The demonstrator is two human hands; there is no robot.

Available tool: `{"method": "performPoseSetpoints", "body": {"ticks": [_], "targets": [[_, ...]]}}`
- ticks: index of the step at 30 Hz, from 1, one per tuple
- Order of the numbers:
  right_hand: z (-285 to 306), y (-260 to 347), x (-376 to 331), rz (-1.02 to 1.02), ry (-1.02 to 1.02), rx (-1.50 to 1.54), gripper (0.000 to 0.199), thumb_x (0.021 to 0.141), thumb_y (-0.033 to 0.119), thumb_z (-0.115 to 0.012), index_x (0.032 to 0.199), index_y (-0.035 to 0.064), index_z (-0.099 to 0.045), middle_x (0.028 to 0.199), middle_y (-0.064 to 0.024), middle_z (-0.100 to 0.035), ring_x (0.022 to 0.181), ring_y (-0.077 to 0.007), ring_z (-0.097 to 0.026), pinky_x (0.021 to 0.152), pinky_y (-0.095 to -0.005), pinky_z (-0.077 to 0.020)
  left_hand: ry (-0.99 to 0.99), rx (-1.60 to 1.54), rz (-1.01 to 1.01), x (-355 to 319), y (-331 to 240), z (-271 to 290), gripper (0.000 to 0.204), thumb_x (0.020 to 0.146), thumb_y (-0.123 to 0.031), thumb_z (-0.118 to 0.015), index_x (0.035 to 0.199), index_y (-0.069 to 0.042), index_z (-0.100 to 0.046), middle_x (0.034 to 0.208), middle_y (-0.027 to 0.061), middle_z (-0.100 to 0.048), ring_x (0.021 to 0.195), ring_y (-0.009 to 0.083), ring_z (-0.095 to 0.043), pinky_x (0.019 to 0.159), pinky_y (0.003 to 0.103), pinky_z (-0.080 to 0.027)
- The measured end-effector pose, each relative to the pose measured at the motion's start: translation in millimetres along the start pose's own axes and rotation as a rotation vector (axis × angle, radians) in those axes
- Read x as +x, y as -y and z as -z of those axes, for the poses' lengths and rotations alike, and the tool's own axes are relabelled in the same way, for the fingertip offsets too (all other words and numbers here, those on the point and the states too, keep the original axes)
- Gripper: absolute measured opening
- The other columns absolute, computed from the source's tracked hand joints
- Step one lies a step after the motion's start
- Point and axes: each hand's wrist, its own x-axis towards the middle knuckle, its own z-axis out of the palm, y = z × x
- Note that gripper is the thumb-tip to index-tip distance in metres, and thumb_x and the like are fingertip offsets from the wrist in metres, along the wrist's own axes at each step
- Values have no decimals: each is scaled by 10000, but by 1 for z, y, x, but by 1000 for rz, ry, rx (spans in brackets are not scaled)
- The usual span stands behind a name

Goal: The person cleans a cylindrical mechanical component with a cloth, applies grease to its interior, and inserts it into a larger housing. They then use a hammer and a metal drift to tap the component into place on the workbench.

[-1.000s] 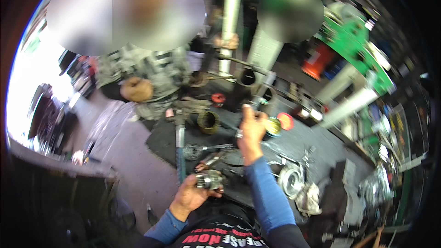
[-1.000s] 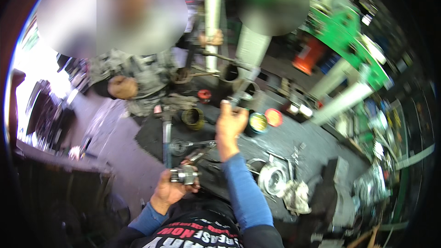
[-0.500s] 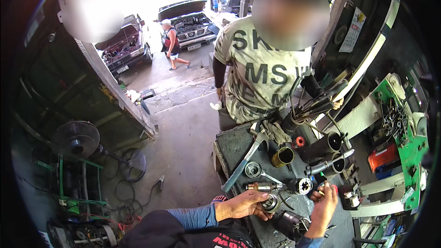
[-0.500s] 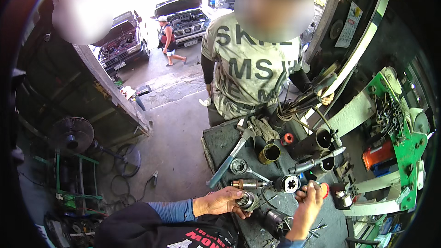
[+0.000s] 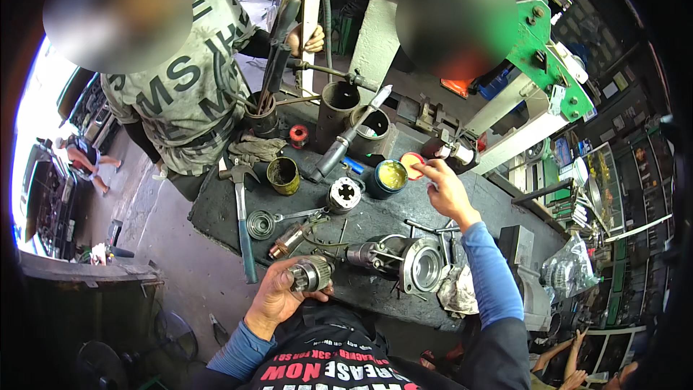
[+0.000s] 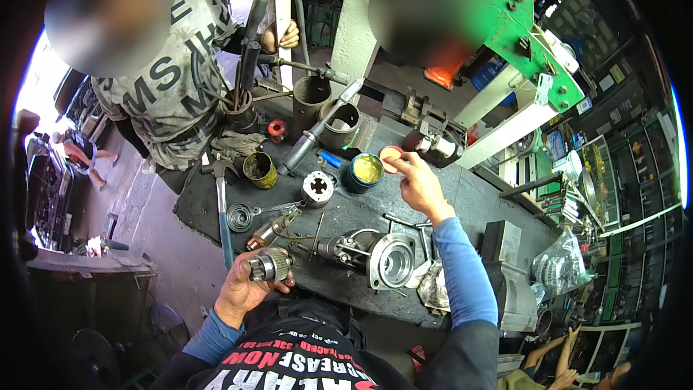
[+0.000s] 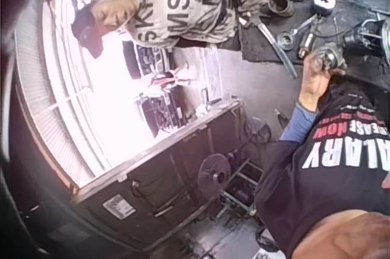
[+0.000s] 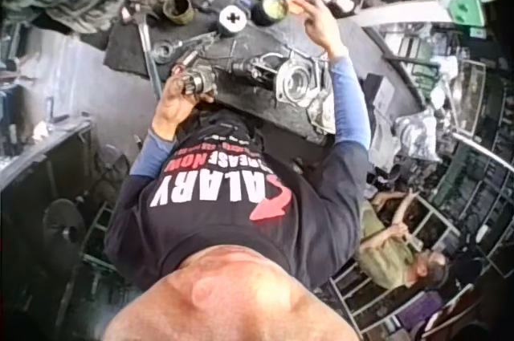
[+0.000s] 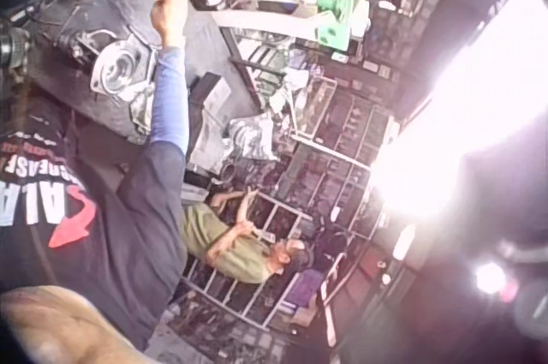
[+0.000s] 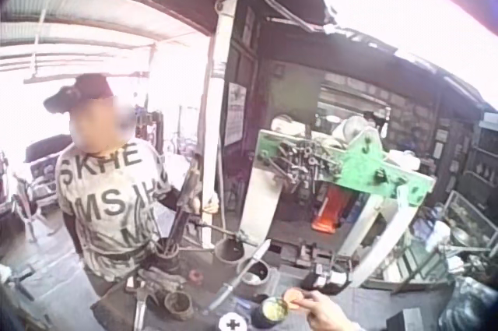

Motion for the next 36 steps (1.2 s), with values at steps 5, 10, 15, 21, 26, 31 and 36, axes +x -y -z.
{"method": "performPoseSetpoints", "body": {"ticks": [5,10,15,21,26,31,36], "targets": [[-36,-30,13,89,310,-423,824,812,-34,-680,1545,314,-539,1467,-106,-557,1296,-339,-610,1069,-537,-506,-45,43,29,0,6,-8,999,831,-657,-828,1382,132,-561,1111,286,-726,1006,407,-762,840,467,-678],[-48,-22,33,243,302,-631,823,861,30,-688,1580,376,-490,1565,-74,-507,1309,-280,-590,1017,-480,-490,-94,19,-4,-8,13,-8,1012,810,-641,-854,1388,134,-553,1116,299,-725,1012,427,-760,835,490,-681],[-56,-27,42,356,199,-791,610,943,178,-674,1512,373,-571,1629,-43,-445,1334,-239,-548,1015,-452,-449,-117,-13,-47,-13,17,-4,983,828,-600,-861,1397,136,-544,1134,305,-721,1010,440,-758,835,497,-683],[-57,-20,45,327,214,-821,560,943,184,-676,1472,357,-620,1702,-38,-360,1406,-303,-505,1075,-476,-439,-134,-56,-74,-16,19,8,960,835,-574,-870,1392,142,-556,1161,270,-724,1041,415,-749,847,497,-673],[-65,-20,44,233,269,-726,631,899,139,-701,1495,324,-606,1732,-68,-320,1476,-363,-460,1115,-525,-439,-134,-75,-107,-13,15,8,916,859,-541,-860,1392,142,-563,1152,273,-729,1038,423,-749,844,493,-674],[-66,-15,42,182,264,-682,500,941,165,-674,1422,299,-671,1712,-69,-361,1463,-347,-466,1125,-517,-436,-105,-97,-98,-11,14,12,859,884,-488,-846,1390,145,-562,1155,278,-728,1036,430,-749,850,495,-670],[-63,-4,45,167,296,-689,579,816,157,-783,1372,284,-683,1683,-85,-384,1494,-340,-443,1155,-515,-413,-105,-66,-85,-16,11,10,863,888,-497,-829,1397,144,-556,1187,287,-720,1047,420,-751,868,485,-664]]}}
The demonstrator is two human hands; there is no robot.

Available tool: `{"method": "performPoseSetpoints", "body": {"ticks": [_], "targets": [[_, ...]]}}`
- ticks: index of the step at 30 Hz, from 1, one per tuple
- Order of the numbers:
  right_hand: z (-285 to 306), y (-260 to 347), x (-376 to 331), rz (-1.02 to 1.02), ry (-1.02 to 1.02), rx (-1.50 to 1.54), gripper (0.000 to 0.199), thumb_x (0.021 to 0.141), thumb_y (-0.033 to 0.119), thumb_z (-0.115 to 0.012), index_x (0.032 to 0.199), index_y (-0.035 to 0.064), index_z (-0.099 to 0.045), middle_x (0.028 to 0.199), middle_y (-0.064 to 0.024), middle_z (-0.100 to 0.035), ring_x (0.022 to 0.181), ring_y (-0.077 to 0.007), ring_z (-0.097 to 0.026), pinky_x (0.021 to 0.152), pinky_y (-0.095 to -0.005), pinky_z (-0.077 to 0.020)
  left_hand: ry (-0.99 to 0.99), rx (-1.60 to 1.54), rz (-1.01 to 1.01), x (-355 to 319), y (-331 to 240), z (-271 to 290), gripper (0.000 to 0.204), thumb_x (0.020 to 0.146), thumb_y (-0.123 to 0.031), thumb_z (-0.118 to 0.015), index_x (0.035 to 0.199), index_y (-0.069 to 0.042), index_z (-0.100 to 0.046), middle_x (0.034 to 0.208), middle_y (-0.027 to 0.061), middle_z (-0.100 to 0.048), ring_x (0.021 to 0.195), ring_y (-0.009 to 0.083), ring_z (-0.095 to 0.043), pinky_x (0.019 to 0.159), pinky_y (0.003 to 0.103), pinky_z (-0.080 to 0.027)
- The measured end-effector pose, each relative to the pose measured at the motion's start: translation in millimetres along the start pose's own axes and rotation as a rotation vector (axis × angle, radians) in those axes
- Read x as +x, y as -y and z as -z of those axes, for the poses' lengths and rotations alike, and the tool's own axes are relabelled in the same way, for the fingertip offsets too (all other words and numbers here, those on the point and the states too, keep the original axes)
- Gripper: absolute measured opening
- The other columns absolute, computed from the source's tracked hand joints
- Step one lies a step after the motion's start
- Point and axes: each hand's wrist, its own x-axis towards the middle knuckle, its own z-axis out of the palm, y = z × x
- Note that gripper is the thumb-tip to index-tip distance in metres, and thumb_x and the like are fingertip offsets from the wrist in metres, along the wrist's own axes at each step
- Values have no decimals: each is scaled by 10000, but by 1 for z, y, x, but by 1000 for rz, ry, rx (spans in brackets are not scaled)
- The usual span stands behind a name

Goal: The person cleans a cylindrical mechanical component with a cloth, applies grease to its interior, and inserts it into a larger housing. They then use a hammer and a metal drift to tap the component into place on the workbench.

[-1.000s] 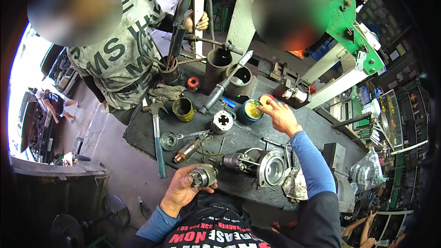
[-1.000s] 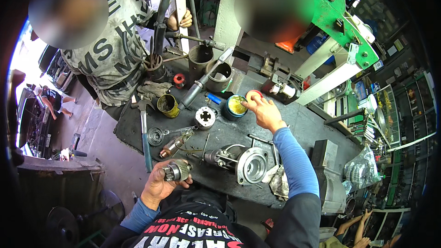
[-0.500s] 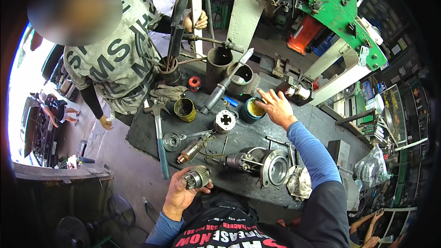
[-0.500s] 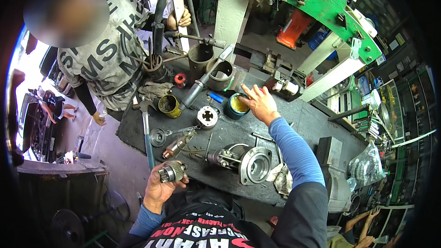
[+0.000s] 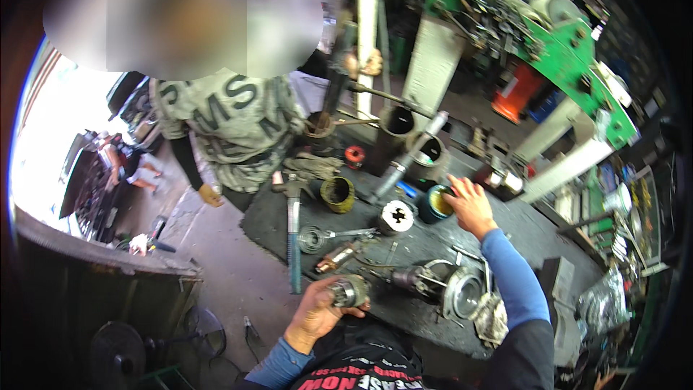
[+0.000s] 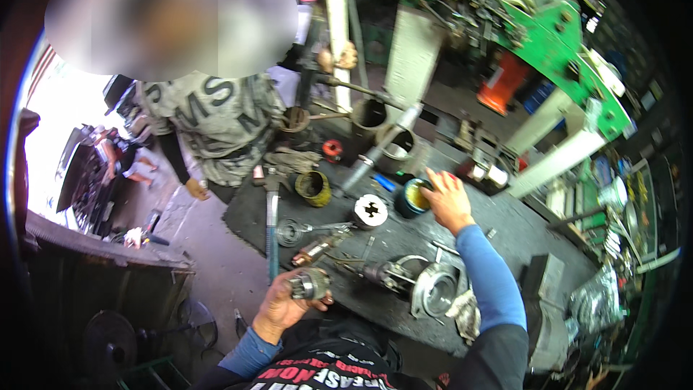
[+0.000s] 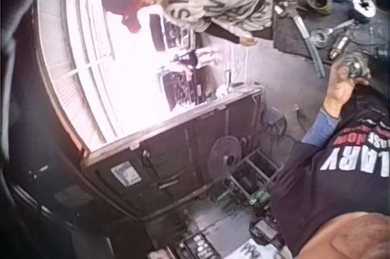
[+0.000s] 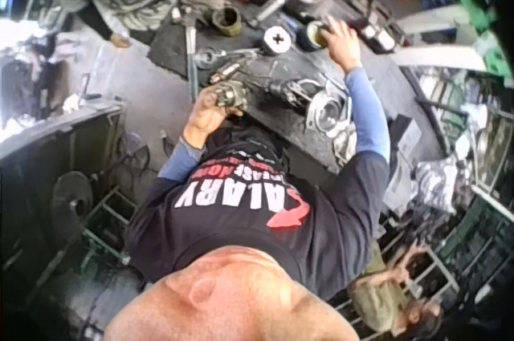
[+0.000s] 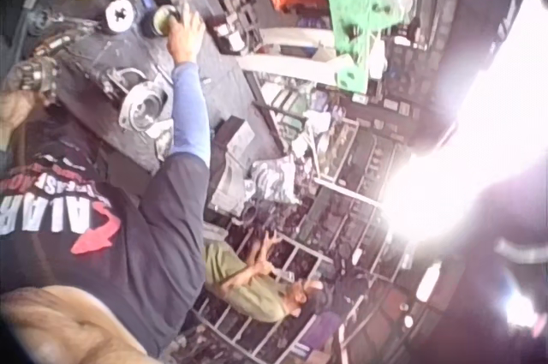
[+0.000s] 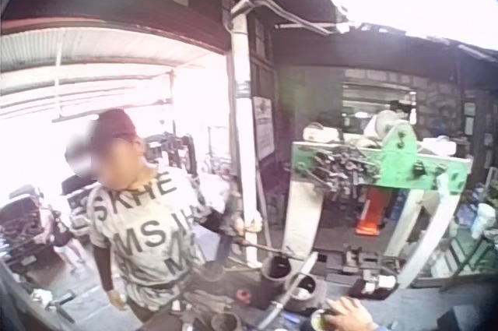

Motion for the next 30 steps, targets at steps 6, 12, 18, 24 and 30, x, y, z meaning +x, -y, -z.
{"method": "performPoseSetpoints", "body": {"ticks": [6,12,18,24,30], "targets": [[-29,-6,0,5,-51,24,465,694,97,-778,1135,242,-768,1668,-115,-400,1506,-370,-396,1111,-505,-416,-21,36,49,-3,-4,0,911,888,-543,-828,1410,149,-547,1194,275,-723,1067,399,-748,872,471,-662],[-33,-5,1,-44,-24,135,385,718,95,-769,1091,188,-780,1600,-157,-435,1511,-400,-371,1178,-576,-364,-10,-8,44,-6,-1,8,847,914,-505,-817,1425,119,-559,1221,244,-726,1084,360,-744,877,445,-654],[-8,-2,-5,-152,-6,335,488,633,22,-743,1104,148,-761,1507,-177,-473,1467,-428,-394,1155,-551,-383,-14,13,47,-4,-4,4,864,906,-529,-814,1409,129,-566,1222,251,-722,1076,363,-745,875,446,-655],[13,-3,-11,-216,-122,506,716,621,24,-739,1320,124,-620,1415,-195,-502,1311,-437,-509,1047,-523,-468,68,-37,10,6,-7,-2,688,960,-405,-771,1369,117,-592,1219,257,-722,1064,389,-752,868,449,-658],[88,11,-26,-290,-67,759,529,801,177,-751,1301,39,-645,1194,-210,-675,1133,-391,-673,962,-463,-547,86,28,29,13,-5,-10,789,932,-514,-789,1366,113,-589,1186,236,-730,1045,366,-759,849,429,-662]]}}
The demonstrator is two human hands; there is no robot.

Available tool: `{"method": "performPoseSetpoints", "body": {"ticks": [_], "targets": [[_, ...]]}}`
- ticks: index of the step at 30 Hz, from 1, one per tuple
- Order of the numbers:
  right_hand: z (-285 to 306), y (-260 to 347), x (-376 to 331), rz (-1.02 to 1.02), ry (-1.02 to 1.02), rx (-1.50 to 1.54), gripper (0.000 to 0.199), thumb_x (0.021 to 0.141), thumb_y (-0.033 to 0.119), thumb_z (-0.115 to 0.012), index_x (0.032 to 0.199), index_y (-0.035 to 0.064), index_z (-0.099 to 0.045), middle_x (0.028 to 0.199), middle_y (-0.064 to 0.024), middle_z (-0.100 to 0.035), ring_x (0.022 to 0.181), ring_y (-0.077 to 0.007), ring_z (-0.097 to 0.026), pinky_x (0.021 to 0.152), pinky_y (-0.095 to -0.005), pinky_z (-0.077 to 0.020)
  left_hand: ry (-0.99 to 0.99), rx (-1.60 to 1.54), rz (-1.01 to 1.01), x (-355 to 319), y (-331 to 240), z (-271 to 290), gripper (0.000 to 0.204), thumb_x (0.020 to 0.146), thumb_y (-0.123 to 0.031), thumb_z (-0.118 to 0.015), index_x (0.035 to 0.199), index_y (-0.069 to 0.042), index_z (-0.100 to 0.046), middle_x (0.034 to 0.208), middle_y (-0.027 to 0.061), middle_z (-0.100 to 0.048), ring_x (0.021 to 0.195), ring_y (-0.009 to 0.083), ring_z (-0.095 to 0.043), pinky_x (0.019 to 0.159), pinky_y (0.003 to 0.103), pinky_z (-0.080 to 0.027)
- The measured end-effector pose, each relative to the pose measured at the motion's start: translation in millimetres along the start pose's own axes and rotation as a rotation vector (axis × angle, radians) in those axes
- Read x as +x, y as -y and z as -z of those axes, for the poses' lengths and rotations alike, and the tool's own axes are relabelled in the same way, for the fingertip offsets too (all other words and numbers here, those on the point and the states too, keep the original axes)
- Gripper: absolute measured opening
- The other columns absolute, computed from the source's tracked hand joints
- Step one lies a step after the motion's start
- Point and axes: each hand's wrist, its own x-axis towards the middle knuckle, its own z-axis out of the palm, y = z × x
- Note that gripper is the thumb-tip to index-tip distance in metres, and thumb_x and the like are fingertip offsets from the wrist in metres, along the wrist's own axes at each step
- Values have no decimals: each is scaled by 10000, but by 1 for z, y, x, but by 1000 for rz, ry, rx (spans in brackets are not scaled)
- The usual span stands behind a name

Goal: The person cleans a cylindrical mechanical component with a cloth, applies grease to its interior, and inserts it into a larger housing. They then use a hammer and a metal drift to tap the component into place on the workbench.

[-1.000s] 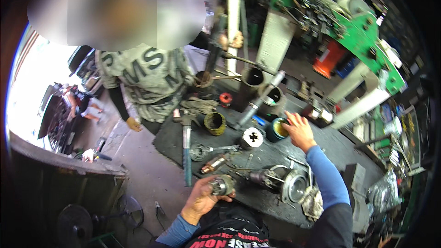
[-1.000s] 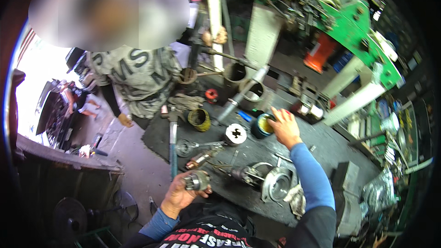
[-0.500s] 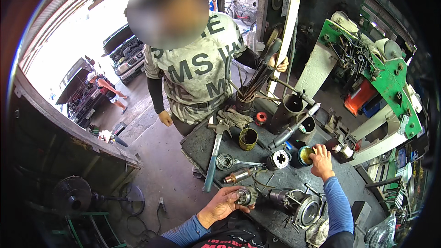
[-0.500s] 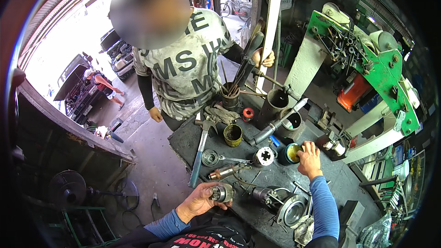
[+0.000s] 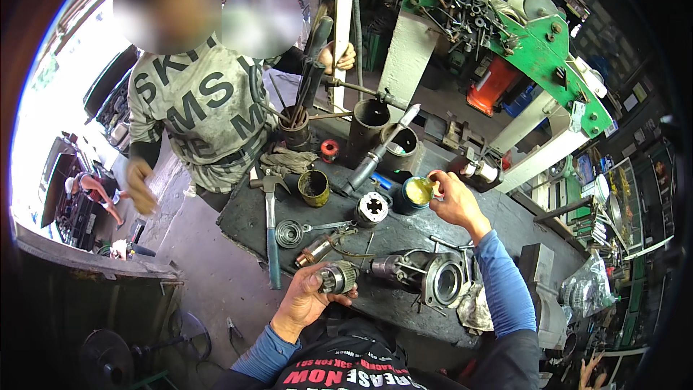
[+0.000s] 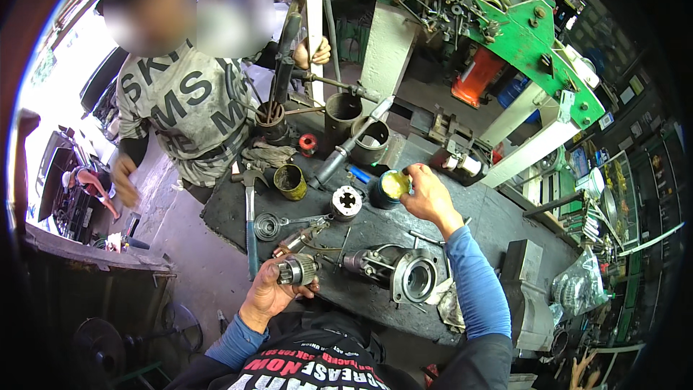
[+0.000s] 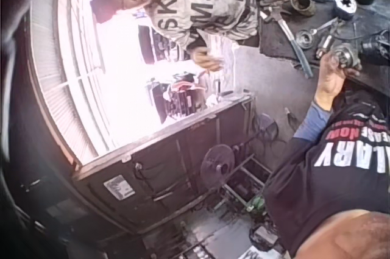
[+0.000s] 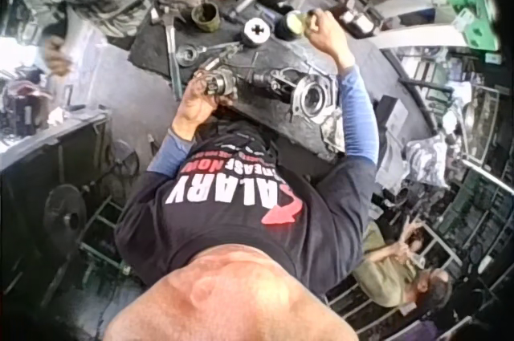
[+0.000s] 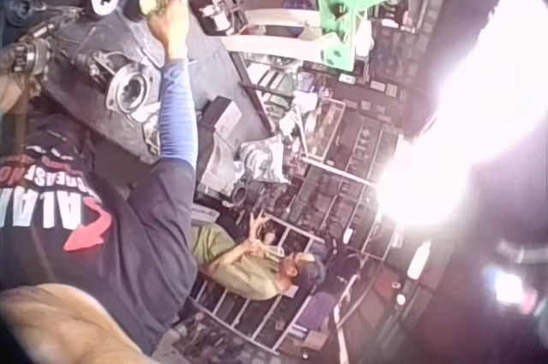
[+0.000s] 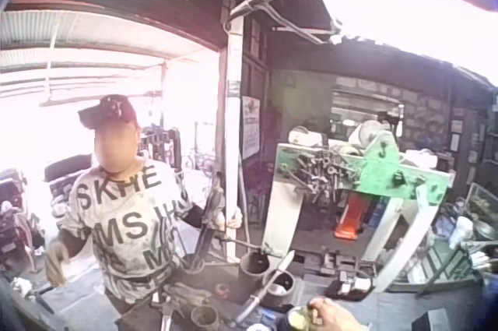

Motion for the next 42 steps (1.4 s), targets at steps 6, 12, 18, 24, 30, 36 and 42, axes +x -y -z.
{"method": "performPoseSetpoints", "body": {"ticks": [6,12,18,24,30,36,42], "targets": [[30,42,-33,-113,-16,200,733,830,229,-758,1510,57,-547,1018,-217,-764,998,-392,-745,909,-463,-562,57,31,43,9,-1,-11,797,936,-535,-782,1368,106,-588,1166,231,-732,1043,346,-758,848,412,-660],[52,105,-83,-92,89,795,760,989,48,-653,1659,-11,-300,700,-26,-659,619,-81,-593,592,-273,-489,102,25,57,19,-4,-20,853,905,-523,-827,1418,105,-561,1173,225,-733,1044,322,-759,862,396,-656],[42,148,-125,-44,147,1105,829,1040,128,-680,1694,-2,-187,657,4,-606,563,-75,-558,522,-260,-437,101,74,42,27,-8,-28,898,877,-560,-840,1420,97,-557,1184,213,-734,1039,331,-760,859,410,-656],[30,167,-141,-30,242,1152,832,1073,235,-668,1693,-15,-173,654,-10,-615,536,-84,-553,490,-257,-414,71,77,43,25,-9,-32,893,866,-542,-861,1435,79,-563,1239,154,-730,1063,256,-752,866,389,-644],[22,168,-148,-49,308,1193,773,1077,222,-662,1675,-34,-243,652,-9,-585,555,-107,-540,529,-307,-432,75,78,39,24,-3,-28,910,850,-540,-877,1447,68,-556,1284,123,-709,1133,209,-722,891,385,-641],[-2,166,-159,268,-177,401,731,1009,480,-681,1596,83,-500,1334,-198,-563,1144,-344,-554,982,-458,-466,62,94,5,20,-9,-38,919,861,-563,-856,1453,68,-545,1284,123,-698,1138,212,-719,912,404,-643],[-15,174,-162,276,-219,299,873,1037,738,-414,1572,58,-529,1689,-295,-289,1523,-496,-330,1233,-587,-252,62,79,2,19,-10,-41,910,860,-552,-863,1451,63,-546,1282,114,-693,1128,198,-719,947,368,-626]]}}
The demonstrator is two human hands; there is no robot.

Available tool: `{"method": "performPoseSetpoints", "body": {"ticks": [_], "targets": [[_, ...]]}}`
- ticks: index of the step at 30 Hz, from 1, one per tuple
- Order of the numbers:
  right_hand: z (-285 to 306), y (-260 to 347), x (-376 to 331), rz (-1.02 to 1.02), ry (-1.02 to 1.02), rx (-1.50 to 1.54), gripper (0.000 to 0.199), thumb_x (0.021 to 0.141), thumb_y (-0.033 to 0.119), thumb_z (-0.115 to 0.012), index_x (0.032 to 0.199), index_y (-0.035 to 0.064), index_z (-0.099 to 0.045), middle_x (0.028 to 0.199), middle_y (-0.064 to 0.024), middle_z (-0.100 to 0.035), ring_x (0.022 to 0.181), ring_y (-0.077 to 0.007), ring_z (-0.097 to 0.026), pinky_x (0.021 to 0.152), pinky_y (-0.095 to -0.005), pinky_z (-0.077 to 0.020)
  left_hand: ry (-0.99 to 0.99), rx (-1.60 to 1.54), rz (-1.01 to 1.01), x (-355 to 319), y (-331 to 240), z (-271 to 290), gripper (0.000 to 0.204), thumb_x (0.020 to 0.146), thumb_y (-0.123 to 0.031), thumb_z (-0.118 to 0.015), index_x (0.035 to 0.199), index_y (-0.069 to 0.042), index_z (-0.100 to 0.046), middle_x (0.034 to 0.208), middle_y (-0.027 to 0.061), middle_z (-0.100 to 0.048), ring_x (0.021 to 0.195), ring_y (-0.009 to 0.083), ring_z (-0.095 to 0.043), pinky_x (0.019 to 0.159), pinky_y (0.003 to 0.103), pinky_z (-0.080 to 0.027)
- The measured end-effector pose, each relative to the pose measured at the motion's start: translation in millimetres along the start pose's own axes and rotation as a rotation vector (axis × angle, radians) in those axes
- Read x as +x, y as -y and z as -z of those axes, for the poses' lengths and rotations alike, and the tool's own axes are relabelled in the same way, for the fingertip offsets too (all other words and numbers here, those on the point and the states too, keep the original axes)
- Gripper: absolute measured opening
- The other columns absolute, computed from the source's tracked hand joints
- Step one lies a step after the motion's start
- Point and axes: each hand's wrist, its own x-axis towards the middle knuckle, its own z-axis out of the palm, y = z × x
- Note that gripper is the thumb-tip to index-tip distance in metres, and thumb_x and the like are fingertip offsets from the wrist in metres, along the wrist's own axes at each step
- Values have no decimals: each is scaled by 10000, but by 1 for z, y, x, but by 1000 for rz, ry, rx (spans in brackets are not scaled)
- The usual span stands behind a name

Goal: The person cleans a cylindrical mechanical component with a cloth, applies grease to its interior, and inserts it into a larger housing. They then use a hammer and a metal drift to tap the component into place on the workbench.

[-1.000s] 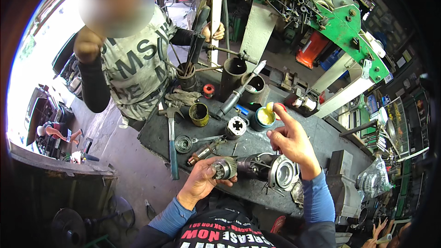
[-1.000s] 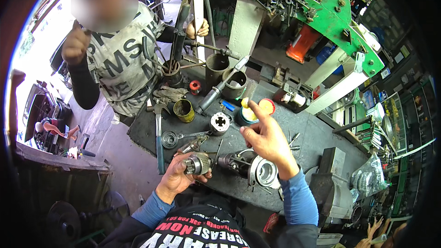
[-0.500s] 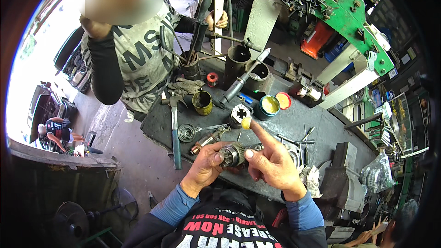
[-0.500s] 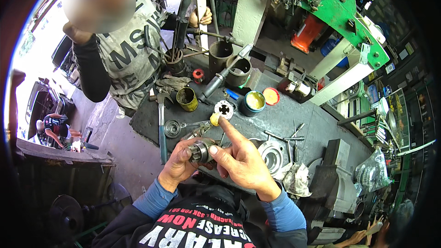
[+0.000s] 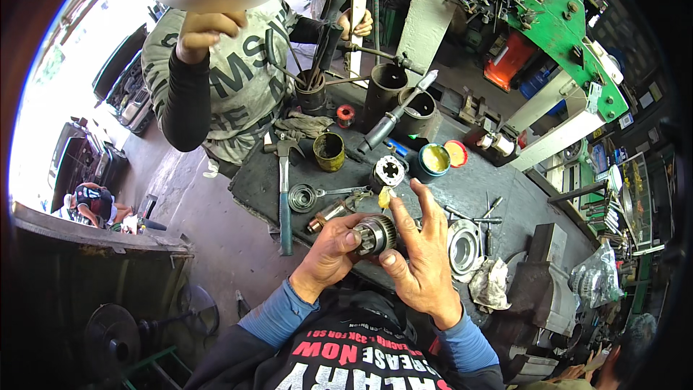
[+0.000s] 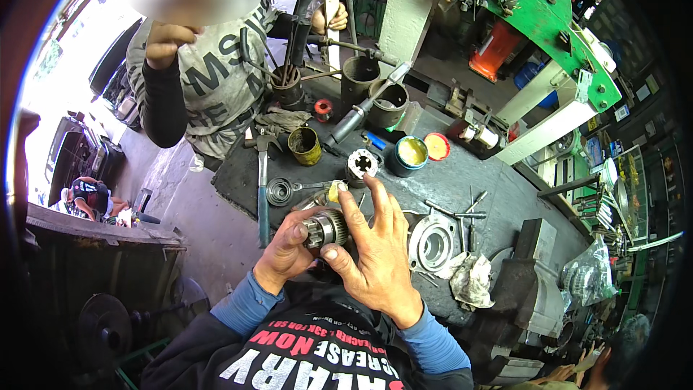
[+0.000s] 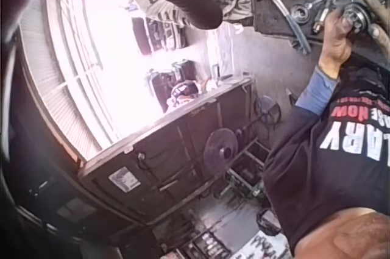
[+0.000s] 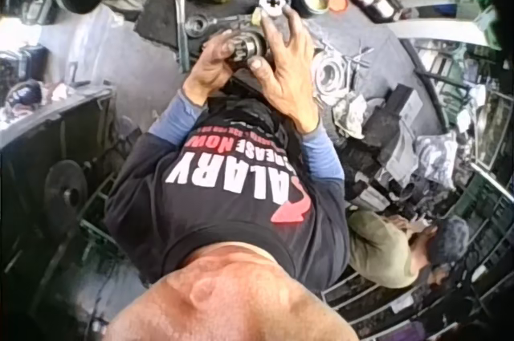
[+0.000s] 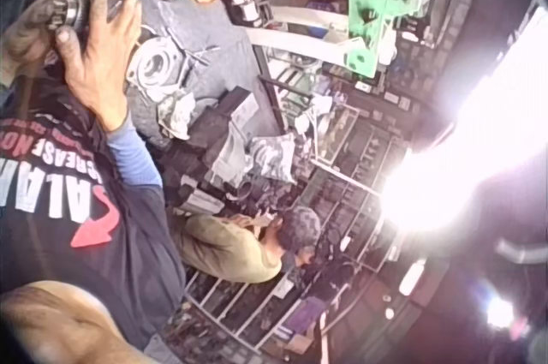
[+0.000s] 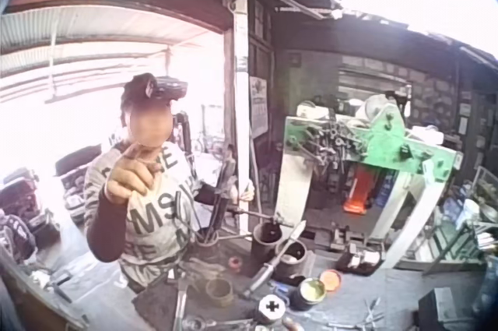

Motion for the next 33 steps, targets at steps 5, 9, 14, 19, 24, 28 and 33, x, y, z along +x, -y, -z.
{"method": "performPoseSetpoints", "body": {"ticks": [5,9,14,19,24,28,33], "targets": [[-3,1,-2,10,-8,-35,849,1040,732,-414,1547,67,-563,1683,-298,-297,1508,-502,-346,1229,-594,-261,14,-27,-13,1,3,2,910,853,-542,-875,1448,63,-547,1256,103,-694,1111,188,-717,957,355,-619],[-3,1,-5,13,-9,-48,831,1040,723,-431,1537,74,-576,1679,-301,-304,1504,-506,-352,1227,-599,-264,4,-37,-10,1,3,3,906,853,-536,-878,1444,66,-546,1255,109,-695,1114,193,-719,955,362,-623],[-4,0,-8,31,-29,-68,789,1008,685,-544,1522,89,-588,1659,-292,-330,1462,-529,-367,1202,-606,-292,8,-48,-15,0,1,0,894,863,-523,-874,1449,67,-543,1261,120,-700,1129,207,-723,957,375,-628],[-1,2,-10,31,-43,-89,768,1003,679,-562,1521,113,-594,1648,-292,-353,1440,-532,-388,1189,-604,-312,17,-47,-16,2,3,2,891,874,-525,-861,1458,66,-539,1264,131,-706,1136,219,-725,956,390,-630],[0,2,-13,42,-59,-118,749,997,655,-599,1515,114,-598,1641,-290,-366,1414,-523,-417,1171,-602,-335,27,-19,-13,3,2,1,885,896,-557,-825,1466,57,-539,1274,156,-711,1120,269,-741,960,412,-631],[0,3,-14,19,-52,-86,770,1026,684,-515,1510,92,-604,1657,-289,-351,1472,-499,-394,1211,-588,-295,24,-18,-2,4,0,0,866,909,-564,-809,1467,44,-546,1263,163,-718,1114,297,-746,963,434,-630],[2,3,-19,29,-80,-145,744,997,634,-614,1519,103,-588,1635,-287,-376,1401,-514,-428,1161,-602,-345,37,-27,13,7,1,-1,840,918,-556,-803,1460,38,-557,1257,158,-722,1122,302,-743,955,451,-630]]}}
